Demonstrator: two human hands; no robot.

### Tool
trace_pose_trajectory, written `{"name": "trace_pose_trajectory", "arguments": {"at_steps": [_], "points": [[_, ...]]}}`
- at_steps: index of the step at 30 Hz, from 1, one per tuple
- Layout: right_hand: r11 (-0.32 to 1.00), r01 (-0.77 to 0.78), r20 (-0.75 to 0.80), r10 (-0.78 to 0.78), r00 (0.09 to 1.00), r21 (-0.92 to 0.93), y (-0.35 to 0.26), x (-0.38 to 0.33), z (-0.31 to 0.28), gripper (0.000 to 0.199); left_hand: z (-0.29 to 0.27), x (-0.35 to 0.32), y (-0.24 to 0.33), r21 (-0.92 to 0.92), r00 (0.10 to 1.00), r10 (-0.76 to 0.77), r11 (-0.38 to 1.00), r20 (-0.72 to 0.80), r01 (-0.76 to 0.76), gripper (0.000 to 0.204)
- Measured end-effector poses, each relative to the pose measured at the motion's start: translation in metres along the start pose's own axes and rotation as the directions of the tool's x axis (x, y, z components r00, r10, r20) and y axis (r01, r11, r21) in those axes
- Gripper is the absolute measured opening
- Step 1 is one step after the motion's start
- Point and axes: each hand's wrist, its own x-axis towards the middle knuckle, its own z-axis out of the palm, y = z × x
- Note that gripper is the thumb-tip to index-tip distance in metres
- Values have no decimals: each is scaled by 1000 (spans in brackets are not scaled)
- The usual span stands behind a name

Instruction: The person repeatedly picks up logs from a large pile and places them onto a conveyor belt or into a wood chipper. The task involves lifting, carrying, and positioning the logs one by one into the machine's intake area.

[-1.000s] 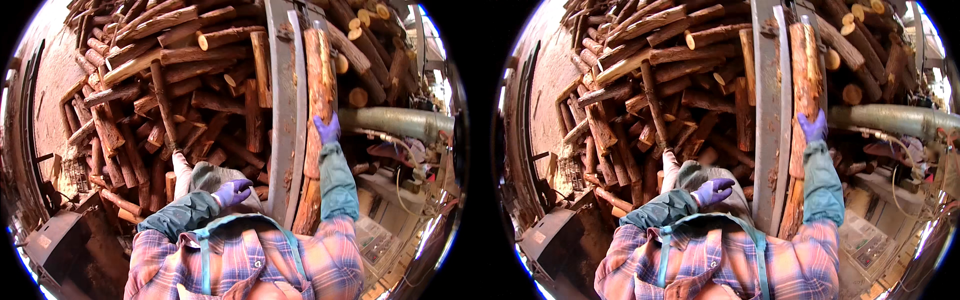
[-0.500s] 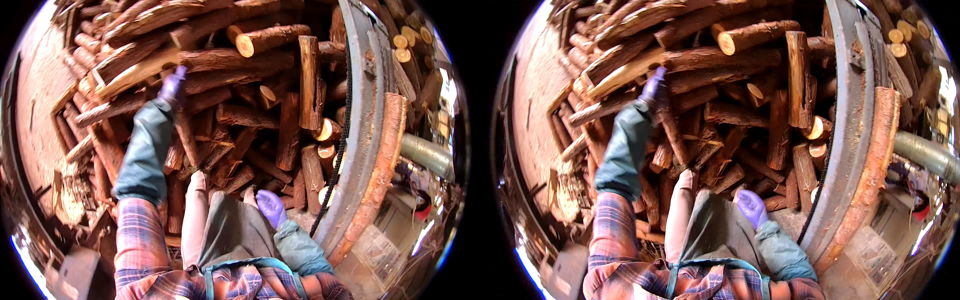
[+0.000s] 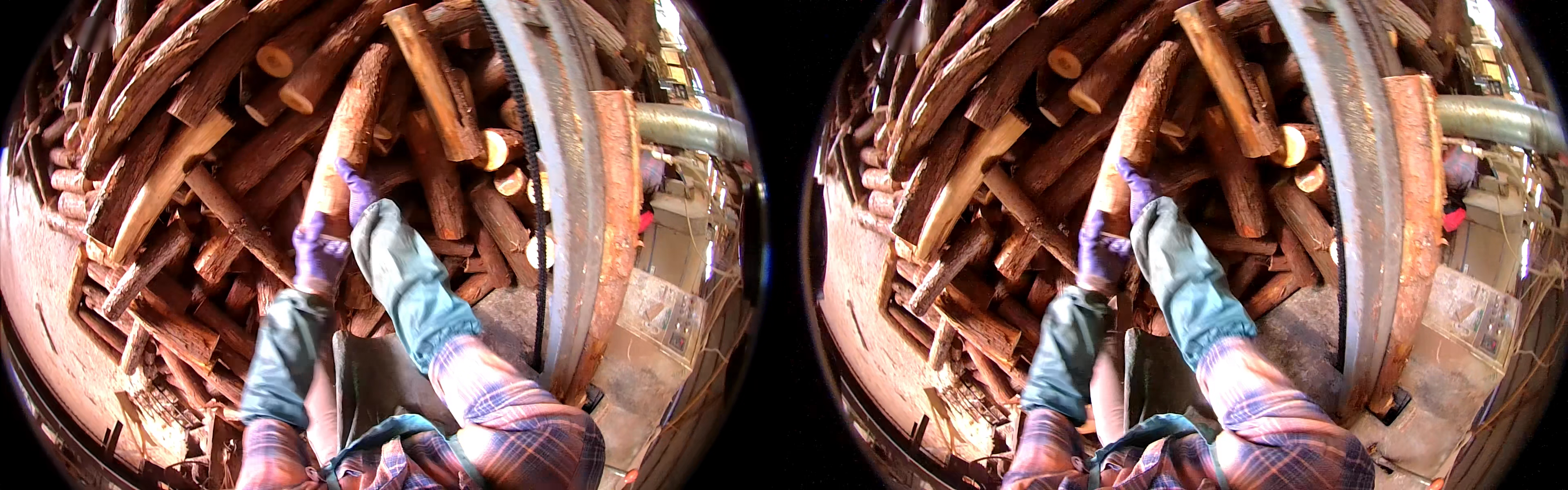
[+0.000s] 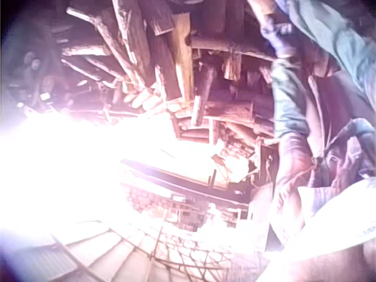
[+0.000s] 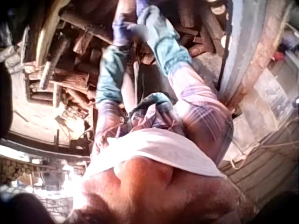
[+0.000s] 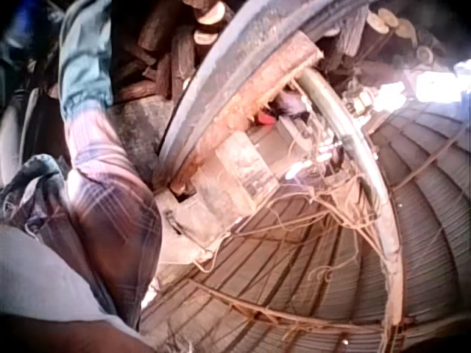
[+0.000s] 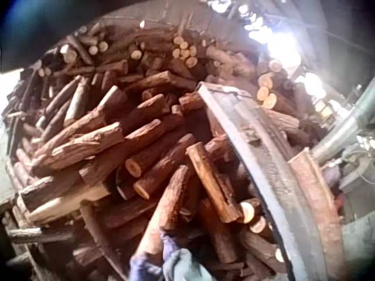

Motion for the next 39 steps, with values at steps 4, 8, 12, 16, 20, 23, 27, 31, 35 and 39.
{"name": "trace_pose_trajectory", "arguments": {"at_steps": [4, 8, 12, 16, 20, 23, 27, 31, 35, 39], "points": [[934, -356, 86, 356, 931, -20, -48, -30, -62, 56, 0, -51, -42, 180, 983, -135, 977, 124, 112, 34], [873, -472, 142, 486, 863, -118, -90, -144, -103, 61, -25, -102, -27, 275, 796, -599, 754, -87, 597, 67], [779, -433, 62, 512, 857, -453, -89, -282, -72, 70, -49, -99, -82, 42, 888, -460, 887, 11, 459, 59], [850, -463, 211, 514, 831, -250, -98, -355, -126, 63, -25, -185, -123, 271, 954, -253, 918, -163, 290, 49], [829, -557, 328, 541, 775, -49, -156, -360, -126, 61, 62, -204, -122, 183, 956, -274, 950, 106, 252, 51], [950, -212, 412, 292, 863, -228, -229, -320, -91, 68, 202, -204, -82, 291, 938, -2, 951, 346, -105, 56], [893, 293, 578, -47, 815, -340, -390, -296, -41, 57, 381, -245, -70, 348, 753, 250, 769, 608, -536, 56], [572, 758, 794, -280, 539, -313, -499, -245, 20, 68, 370, -284, -74, 573, 768, 99, 607, 633, -551, 50], [-249, 475, 527, -547, 651, -844, -568, -197, -38, 100, 268, -295, -169, 695, 890, -51, 646, 453, -316, 36], [-400, -17, 170, -427, 888, -916, -508, -161, -95, 119, 132, -338, -219, 820, 996, -2, 569, 84, -68, 33]]}}
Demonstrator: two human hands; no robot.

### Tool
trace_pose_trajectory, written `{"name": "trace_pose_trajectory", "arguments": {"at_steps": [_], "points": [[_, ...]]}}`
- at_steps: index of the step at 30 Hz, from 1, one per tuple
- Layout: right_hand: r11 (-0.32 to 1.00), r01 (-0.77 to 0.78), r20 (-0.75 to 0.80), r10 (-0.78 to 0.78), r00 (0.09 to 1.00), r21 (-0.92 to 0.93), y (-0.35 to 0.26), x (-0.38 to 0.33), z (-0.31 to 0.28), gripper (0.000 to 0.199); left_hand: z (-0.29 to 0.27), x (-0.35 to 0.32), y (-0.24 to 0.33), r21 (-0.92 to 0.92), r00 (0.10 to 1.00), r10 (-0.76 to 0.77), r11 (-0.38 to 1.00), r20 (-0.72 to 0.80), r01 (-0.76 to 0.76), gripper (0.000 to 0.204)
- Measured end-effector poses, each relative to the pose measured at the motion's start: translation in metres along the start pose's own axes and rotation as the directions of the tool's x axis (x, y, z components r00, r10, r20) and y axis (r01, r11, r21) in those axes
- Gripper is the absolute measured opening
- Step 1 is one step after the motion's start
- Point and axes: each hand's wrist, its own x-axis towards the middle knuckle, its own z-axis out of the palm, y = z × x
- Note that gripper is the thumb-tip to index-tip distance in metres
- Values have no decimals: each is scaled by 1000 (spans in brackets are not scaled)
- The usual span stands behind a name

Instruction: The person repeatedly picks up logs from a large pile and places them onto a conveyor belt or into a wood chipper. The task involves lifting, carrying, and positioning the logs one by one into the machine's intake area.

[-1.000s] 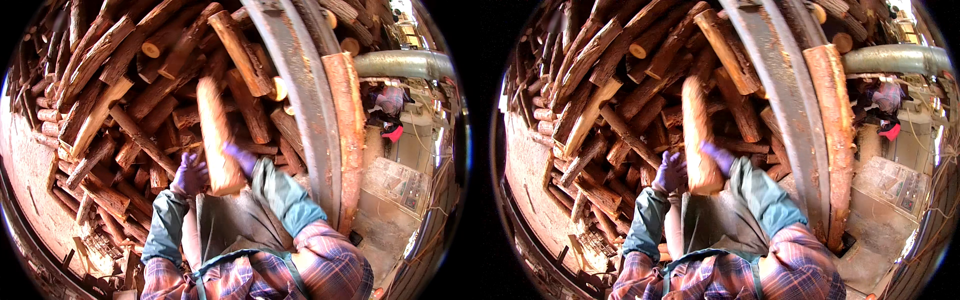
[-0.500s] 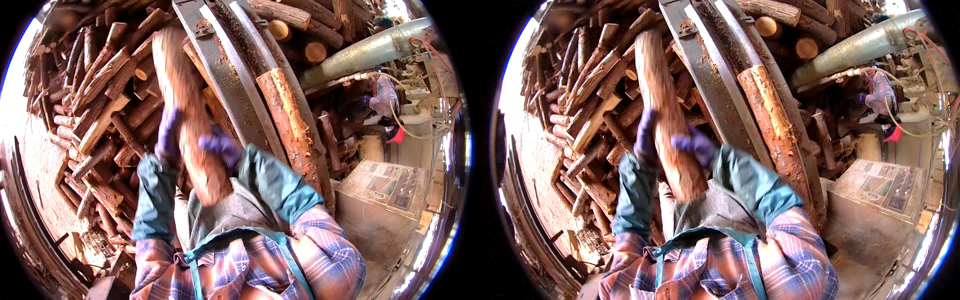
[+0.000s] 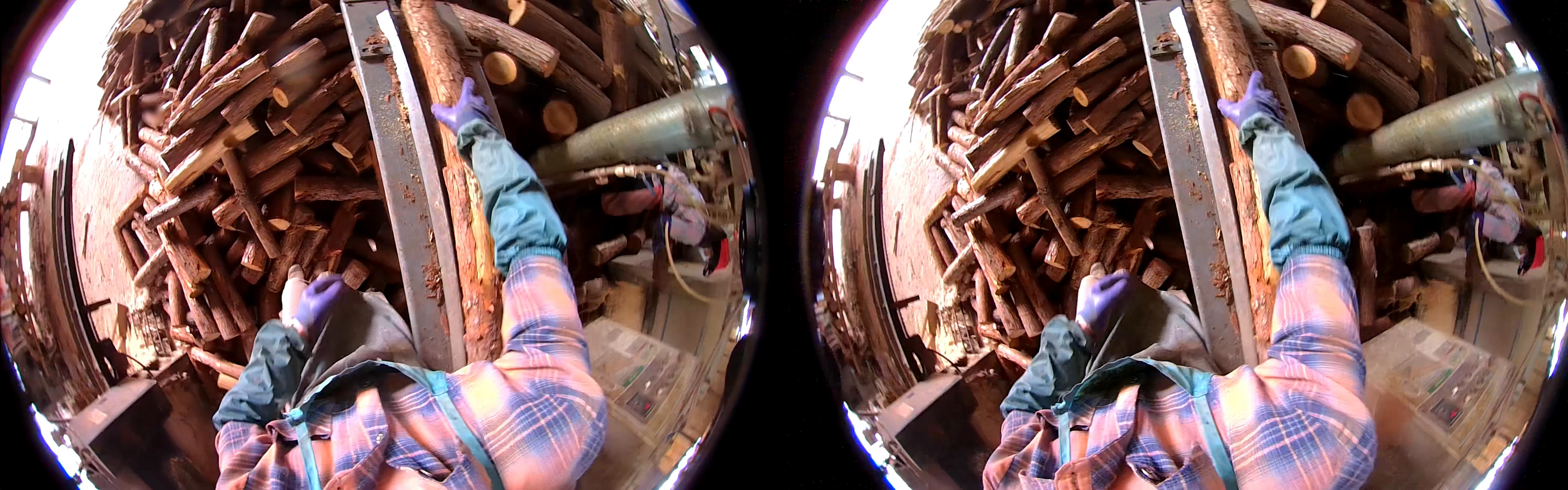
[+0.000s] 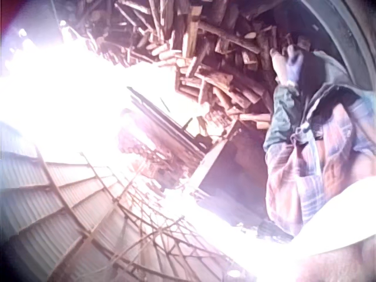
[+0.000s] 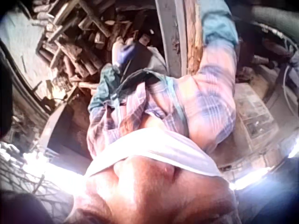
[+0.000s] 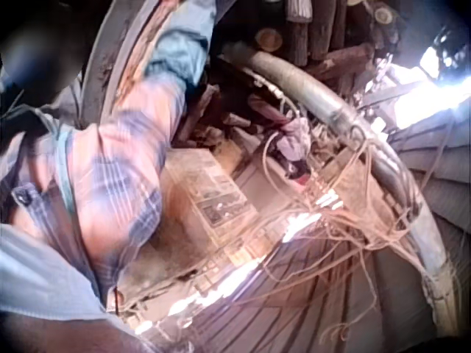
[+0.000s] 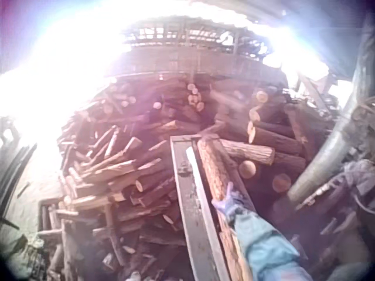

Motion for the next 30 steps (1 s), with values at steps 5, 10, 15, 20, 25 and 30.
{"name": "trace_pose_trajectory", "arguments": {"at_steps": [5, 10, 15, 20, 25, 30], "points": [[978, 198, -115, -190, 975, 69, 27, -19, 13, 115, 24, -43, -28, 55, 977, -108, 991, -186, 120, 35], [991, 134, -239, -136, 961, -26, 35, -47, 21, 103, 32, -11, -28, 140, 996, -86, 987, 7, 84, 37], [673, 711, -611, -481, 629, 202, -23, -72, 34, 55, 14, 61, 2, 215, 979, -84, 976, 184, 44, 40], [171, -44, 97, -312, 945, 984, -147, -77, 168, 70, -39, 150, 16, 142, 964, -135, 984, 229, 104, 42], [220, -635, 663, -84, 744, 741, -243, 6, 314, 102, -142, 236, 42, 203, 982, -44, 979, 186, 5, 41], [325, -746, 711, 243, 660, 581, -314, 147, 432, 92, -229, 301, 94, -49, 938, -211, 977, -274, 206, 38]]}}
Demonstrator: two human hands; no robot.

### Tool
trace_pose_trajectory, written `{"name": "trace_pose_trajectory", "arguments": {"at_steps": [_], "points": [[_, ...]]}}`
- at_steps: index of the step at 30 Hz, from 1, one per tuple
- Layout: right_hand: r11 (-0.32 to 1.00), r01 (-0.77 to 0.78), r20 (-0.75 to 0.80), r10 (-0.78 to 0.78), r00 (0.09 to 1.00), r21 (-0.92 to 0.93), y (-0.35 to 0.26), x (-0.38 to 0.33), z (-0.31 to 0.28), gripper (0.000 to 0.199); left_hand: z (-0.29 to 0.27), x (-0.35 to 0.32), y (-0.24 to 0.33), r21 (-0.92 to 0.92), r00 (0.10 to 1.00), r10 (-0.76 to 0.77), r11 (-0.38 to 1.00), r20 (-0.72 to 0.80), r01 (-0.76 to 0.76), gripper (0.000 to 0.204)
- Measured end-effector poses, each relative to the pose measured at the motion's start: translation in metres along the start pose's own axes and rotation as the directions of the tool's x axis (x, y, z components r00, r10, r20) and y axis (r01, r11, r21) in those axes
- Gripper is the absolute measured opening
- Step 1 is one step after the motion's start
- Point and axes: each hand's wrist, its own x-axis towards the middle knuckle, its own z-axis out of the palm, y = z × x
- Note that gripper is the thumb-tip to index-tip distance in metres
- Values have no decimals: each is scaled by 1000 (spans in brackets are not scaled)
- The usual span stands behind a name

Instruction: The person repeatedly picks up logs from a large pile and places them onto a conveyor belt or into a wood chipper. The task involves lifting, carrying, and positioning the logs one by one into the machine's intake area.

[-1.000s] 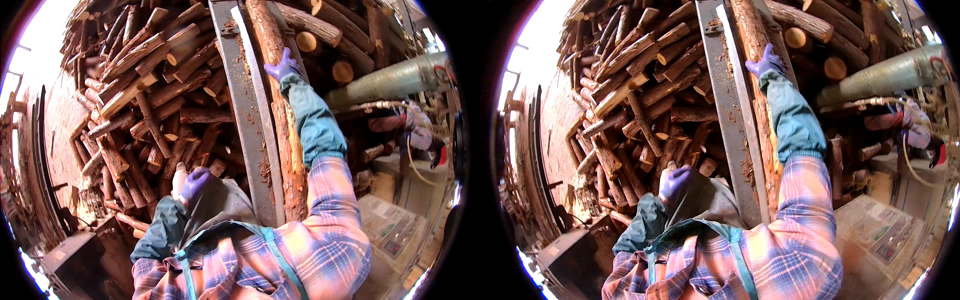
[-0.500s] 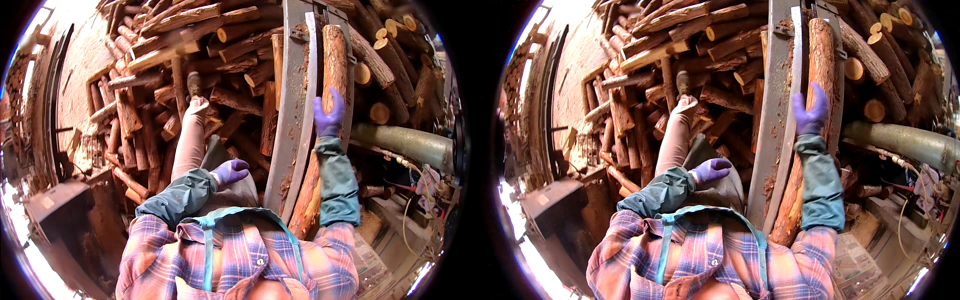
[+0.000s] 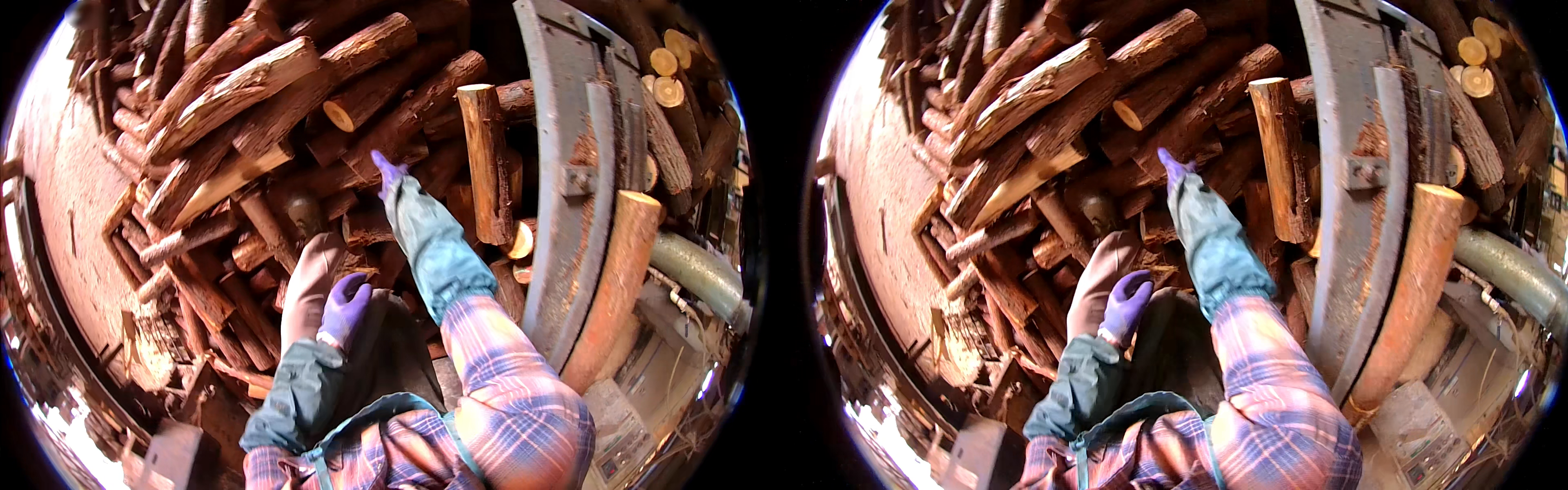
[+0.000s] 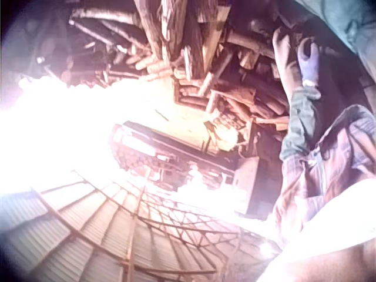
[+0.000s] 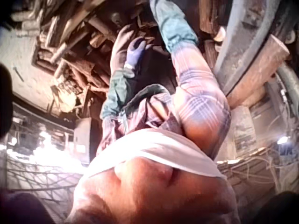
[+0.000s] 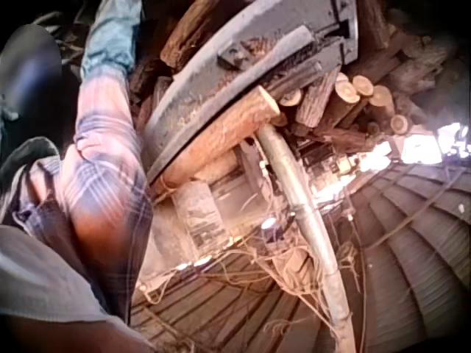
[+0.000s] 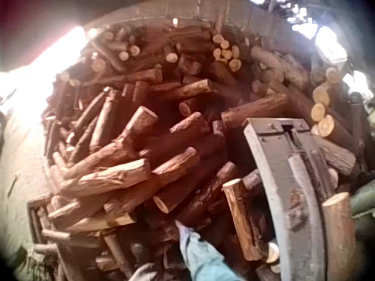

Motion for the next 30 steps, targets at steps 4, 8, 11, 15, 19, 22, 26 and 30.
{"name": "trace_pose_trajectory", "arguments": {"at_steps": [4, 8, 11, 15, 19, 22, 26, 30], "points": [[997, 74, -168, -72, 983, 10, -18, 68, 40, 82, -11, 21, 41, -208, 988, -11, 977, 157, 43, 34], [981, 192, -180, -186, 966, 18, -6, 60, 38, 73, -11, 28, 34, -355, 955, -162, 902, 250, 246, 31], [935, 346, -82, -340, 937, 73, 10, 19, -9, 67, -6, 26, 36, -408, 974, -129, 892, 187, 197, 33], [965, 174, 234, -218, 948, 194, 18, -85, -92, 63, 9, 31, 25, -568, 972, -211, 790, 103, 231, 46], [934, -229, 637, 2, 771, 274, 44, -214, -135, 57, 35, 47, 3, -706, 917, -142, 599, 372, 379, 62], [864, -437, 643, 191, 742, 248, 91, -314, -147, 70, 41, 28, -31, -754, 882, -20, 511, 470, 413, 63], [671, -709, 825, 261, 502, 219, 173, -355, -193, 70, 46, -44, -100, -770, 842, -141, 350, 520, 534, 58], [934, -280, 725, 33, 688, 223, 191, -382, -230, 68, 75, -123, -65, -790, 863, -83, 369, 498, 491, 57]]}}
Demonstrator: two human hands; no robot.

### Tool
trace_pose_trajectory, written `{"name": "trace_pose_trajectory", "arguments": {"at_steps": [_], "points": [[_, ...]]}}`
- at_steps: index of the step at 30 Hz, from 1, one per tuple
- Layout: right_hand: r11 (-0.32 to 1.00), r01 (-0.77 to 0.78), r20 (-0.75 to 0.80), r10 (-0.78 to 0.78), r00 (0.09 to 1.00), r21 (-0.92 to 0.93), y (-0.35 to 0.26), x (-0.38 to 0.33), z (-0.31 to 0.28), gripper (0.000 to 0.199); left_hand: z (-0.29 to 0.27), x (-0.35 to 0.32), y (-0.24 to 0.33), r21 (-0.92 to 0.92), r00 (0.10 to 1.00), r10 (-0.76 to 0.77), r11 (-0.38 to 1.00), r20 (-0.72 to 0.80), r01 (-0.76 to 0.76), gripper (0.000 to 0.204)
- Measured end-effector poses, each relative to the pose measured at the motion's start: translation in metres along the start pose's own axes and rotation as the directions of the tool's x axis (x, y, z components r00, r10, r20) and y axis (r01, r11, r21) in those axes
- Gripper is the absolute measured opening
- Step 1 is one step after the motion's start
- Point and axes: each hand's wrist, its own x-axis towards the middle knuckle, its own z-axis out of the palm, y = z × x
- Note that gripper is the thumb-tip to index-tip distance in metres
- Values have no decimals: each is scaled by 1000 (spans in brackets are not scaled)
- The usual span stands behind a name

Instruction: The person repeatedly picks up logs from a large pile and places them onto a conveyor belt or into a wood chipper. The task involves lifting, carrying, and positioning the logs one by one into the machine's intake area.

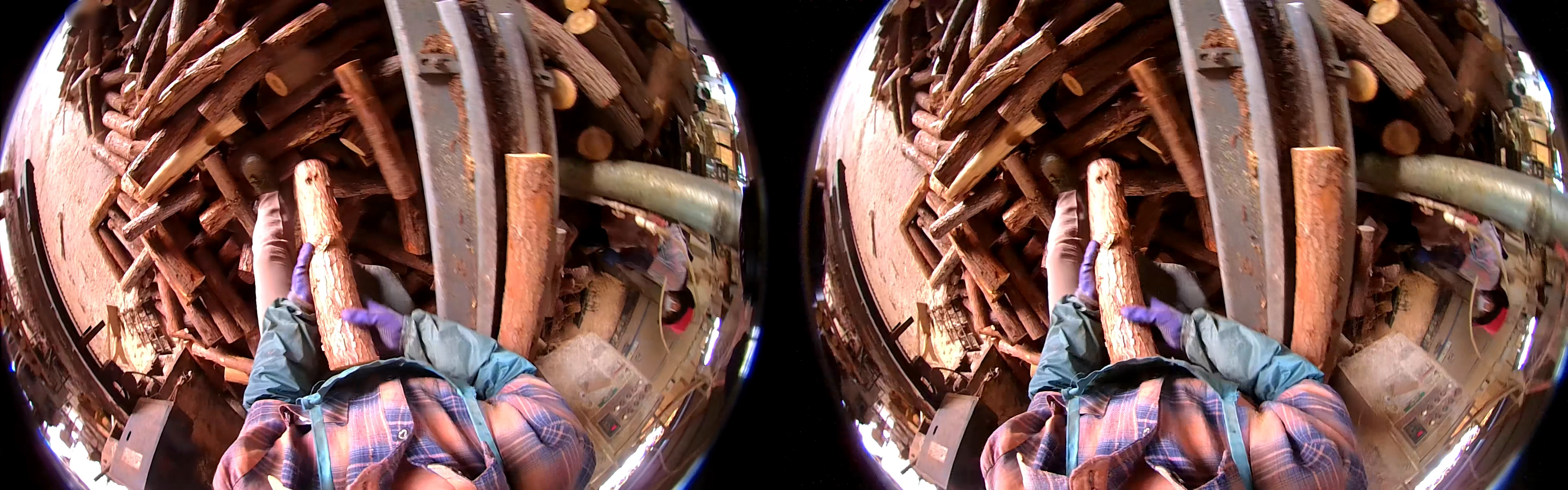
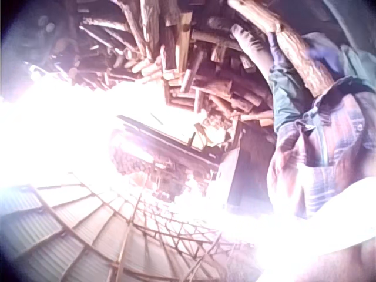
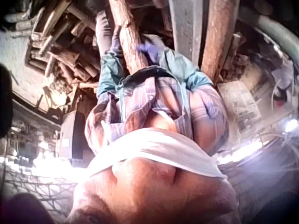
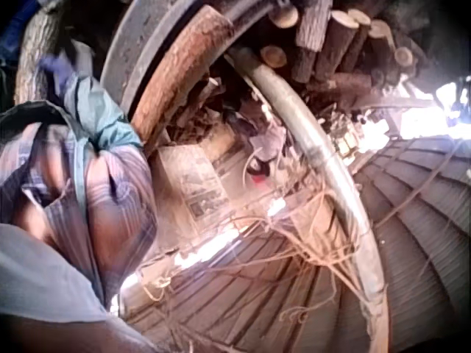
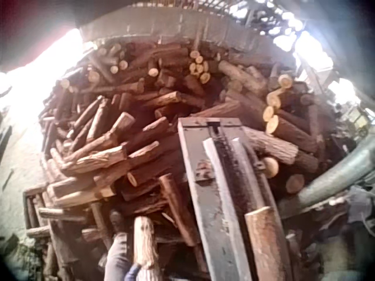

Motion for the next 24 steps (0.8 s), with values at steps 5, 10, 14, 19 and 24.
{"name": "trace_pose_trajectory", "arguments": {"at_steps": [5, 10, 14, 19, 24], "points": [[909, 408, 19, -408, 913, -82, -61, 14, 0, 92, 104, -8, 11, 217, 418, 176, 644, 891, -734, 61], [756, 632, 473, -626, 621, 172, -239, -45, 20, 72, 299, -41, -5, 507, 623, 221, 412, 750, -757, 67], [280, 878, 479, -753, 452, -388, -379, -135, 20, 41, 336, -50, -24, 490, 492, -55, 242, 869, -838, 47], [15, -134, -71, -903, 423, -991, -374, -117, -27, 104, 193, -35, -42, 734, 827, 103, 409, 552, -542, 47], [11, -428, -98, -979, 180, -904, -350, -75, -92, 112, 13, -19, -55, 831, 953, 260, 487, 157, -270, 35]]}}
